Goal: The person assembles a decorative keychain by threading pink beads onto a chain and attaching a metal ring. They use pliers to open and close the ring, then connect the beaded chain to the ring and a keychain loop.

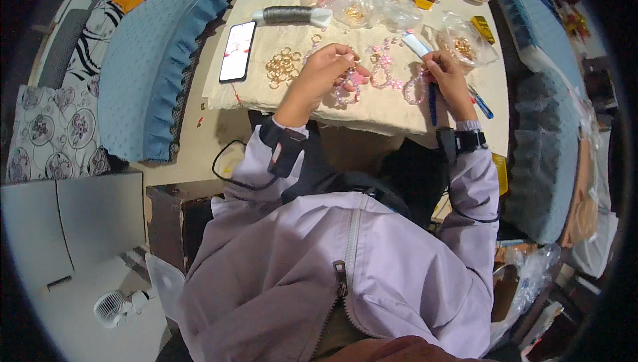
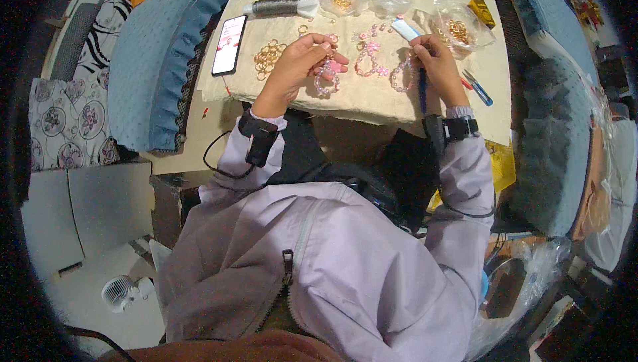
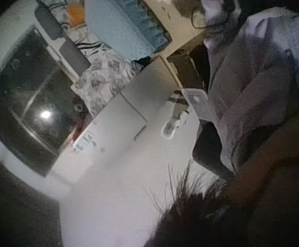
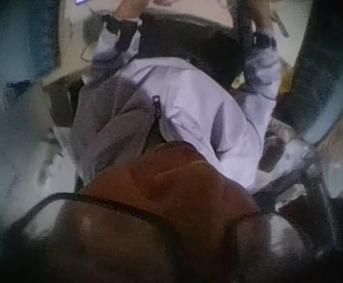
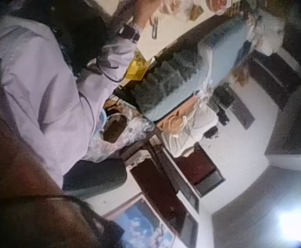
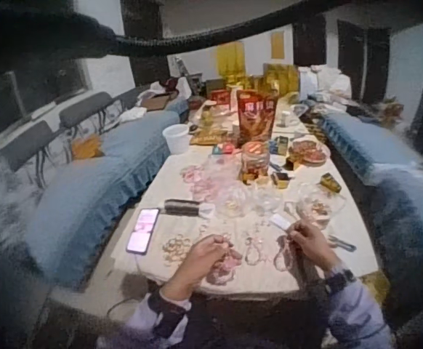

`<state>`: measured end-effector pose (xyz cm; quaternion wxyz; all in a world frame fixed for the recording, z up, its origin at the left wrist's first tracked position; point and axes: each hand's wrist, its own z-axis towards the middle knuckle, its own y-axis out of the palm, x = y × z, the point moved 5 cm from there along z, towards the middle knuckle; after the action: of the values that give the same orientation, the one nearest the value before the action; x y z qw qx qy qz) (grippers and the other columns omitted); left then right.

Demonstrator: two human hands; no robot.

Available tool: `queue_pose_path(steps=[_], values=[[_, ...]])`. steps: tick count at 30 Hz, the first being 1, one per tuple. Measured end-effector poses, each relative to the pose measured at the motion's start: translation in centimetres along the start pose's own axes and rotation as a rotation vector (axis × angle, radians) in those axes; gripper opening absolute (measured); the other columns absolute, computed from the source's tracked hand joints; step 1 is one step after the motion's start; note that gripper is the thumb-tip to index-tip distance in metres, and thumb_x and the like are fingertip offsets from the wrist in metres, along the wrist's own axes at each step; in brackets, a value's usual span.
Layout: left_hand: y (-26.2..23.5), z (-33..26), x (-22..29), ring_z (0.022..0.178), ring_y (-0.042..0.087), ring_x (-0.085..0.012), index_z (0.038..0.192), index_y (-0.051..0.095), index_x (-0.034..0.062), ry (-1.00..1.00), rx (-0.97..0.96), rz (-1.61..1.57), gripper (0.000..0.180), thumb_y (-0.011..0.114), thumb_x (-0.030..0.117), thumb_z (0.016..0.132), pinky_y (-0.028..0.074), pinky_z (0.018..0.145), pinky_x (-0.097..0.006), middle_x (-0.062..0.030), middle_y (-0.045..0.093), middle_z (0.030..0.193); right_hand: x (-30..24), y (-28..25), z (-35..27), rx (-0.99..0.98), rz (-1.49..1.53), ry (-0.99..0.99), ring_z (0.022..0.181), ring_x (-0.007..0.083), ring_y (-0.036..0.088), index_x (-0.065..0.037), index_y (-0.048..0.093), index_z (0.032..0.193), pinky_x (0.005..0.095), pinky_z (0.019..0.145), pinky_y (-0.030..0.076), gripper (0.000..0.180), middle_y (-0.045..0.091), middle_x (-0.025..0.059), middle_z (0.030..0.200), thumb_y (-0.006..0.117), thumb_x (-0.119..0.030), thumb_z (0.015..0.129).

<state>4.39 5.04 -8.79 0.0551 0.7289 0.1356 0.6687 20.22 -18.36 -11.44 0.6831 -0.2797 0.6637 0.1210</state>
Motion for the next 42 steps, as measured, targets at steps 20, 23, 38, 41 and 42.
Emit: queue_pose_path(steps=[20, 23, 38, 41, 42], values=[[5.7, -3.5, 5.4, 0.08, 0.067, -0.0124, 0.114, 0.054, 0.0022, 0.347, -0.088, 0.058, 0.021, 0.054, 0.017, 0.1, 0.055, 0.064, -0.024, -0.0093, 0.069, 0.092, -16.5, 7.9, -8.6, 0.013, -0.3, -0.413, 0.064, 0.011, 0.053, -0.001, 0.064, 0.087, 0.0259, 0.058, 0.043, 0.024, 0.064, 0.0044, 0.073, 0.073, -0.024, 0.086], [6.2, -4.0, 6.1, 0.083, 0.067, -0.0129, 0.114, 0.054, 0.0026, 0.378, -0.09, 0.098, 0.022, 0.054, 0.019, 0.1, 0.055, 0.066, -0.025, -0.0085, 0.069, 0.093, -17.2, 7.7, -9.2, 0.016, -0.287, -0.429, 0.064, 0.0103, 0.056, -0.001, 0.064, 0.087, 0.0255, 0.058, 0.044, 0.023, 0.066, 0.0053, 0.072, 0.071, -0.022, 0.087], [7.5, -5.8, 5.6, 0.093, 0.063, -0.0119, 0.108, 0.059, 0.0014, 0.344, -0.162, -0.031, 0.022, 0.059, 0.02, 0.097, 0.051, 0.083, -0.027, -0.0076, 0.067, 0.103, -18.7, 6.4, -10.7, 0.086, -0.183, -0.389, 0.065, 0.0071, 0.057, 0.0, 0.062, 0.086, 0.0221, 0.059, 0.045, 0.02, 0.063, 0.0022, 0.073, 0.068, -0.019, 0.09], [7.9, -6.1, 5.9, 0.09, 0.062, -0.0116, 0.108, 0.059, 0.0016, 0.375, -0.165, -0.018, 0.018, 0.063, 0.012, 0.094, 0.051, 0.081, -0.026, -0.0067, 0.067, 0.102, -18.4, 6.3, -11.1, 0.05, -0.15, -0.325, 0.065, 0.0037, 0.053, -0.003, 0.061, 0.087, 0.0182, 0.057, 0.04, 0.017, 0.06, -0.0022, 0.074, 0.066, -0.018, 0.092], [8.0, -6.2, 5.9, 0.09, 0.062, -0.0115, 0.107, 0.06, 0.0014, 0.378, -0.159, -0.009, 0.018, 0.063, 0.012, 0.093, 0.051, 0.08, -0.026, -0.0064, 0.067, 0.101, -18.3, 6.3, -11.2, 0.042, -0.146, -0.304, 0.064, 0.0036, 0.052, -0.003, 0.061, 0.087, 0.018, 0.056, 0.039, 0.017, 0.06, -0.0023, 0.074, 0.066, -0.019, 0.092]])
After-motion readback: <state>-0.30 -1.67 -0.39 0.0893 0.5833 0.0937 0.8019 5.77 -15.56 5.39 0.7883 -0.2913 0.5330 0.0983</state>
